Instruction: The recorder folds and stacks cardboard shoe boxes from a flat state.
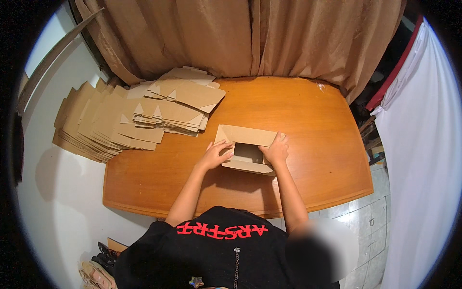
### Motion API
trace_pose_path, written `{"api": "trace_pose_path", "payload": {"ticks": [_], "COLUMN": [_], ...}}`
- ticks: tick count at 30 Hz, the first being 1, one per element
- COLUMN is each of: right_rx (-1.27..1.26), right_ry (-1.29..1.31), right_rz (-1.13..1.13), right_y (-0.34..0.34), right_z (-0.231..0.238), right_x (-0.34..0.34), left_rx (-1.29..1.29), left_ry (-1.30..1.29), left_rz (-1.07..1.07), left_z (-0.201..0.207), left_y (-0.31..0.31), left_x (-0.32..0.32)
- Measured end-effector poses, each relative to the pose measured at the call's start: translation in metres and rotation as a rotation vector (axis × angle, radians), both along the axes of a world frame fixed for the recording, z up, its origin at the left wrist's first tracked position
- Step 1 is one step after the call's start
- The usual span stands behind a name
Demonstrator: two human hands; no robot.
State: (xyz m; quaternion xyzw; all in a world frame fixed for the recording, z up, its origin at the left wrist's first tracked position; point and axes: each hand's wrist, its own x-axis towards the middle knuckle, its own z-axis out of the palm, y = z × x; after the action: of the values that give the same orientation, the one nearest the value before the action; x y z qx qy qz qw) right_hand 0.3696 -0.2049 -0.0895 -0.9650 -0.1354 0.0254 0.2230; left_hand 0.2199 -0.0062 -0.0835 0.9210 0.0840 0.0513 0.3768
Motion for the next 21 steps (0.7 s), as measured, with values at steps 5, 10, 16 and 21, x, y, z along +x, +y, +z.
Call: {"api": "trace_pose_path", "payload": {"ticks": [5, 10, 16, 21], "right_rx": [-0.035, -0.074, 0.001, 0.345], "right_ry": [0.061, 0.011, 0.045, 0.164], "right_rz": [-0.009, -0.015, 0.012, 0.090], "right_y": [0.001, 0.002, -0.001, -0.025], "right_z": [0.008, 0.007, 0.014, -0.025], "right_x": [-0.003, -0.006, -0.006, 0.033], "left_rx": [0.060, 0.132, -0.135, -0.264], "left_ry": [0.115, 0.184, 0.112, -0.026], "left_rz": [-0.044, -0.087, -0.067, -0.102], "left_z": [0.003, 0.000, -0.004, -0.016], "left_y": [0.001, 0.003, 0.008, 0.018], "left_x": [0.003, 0.008, 0.002, -0.014]}}
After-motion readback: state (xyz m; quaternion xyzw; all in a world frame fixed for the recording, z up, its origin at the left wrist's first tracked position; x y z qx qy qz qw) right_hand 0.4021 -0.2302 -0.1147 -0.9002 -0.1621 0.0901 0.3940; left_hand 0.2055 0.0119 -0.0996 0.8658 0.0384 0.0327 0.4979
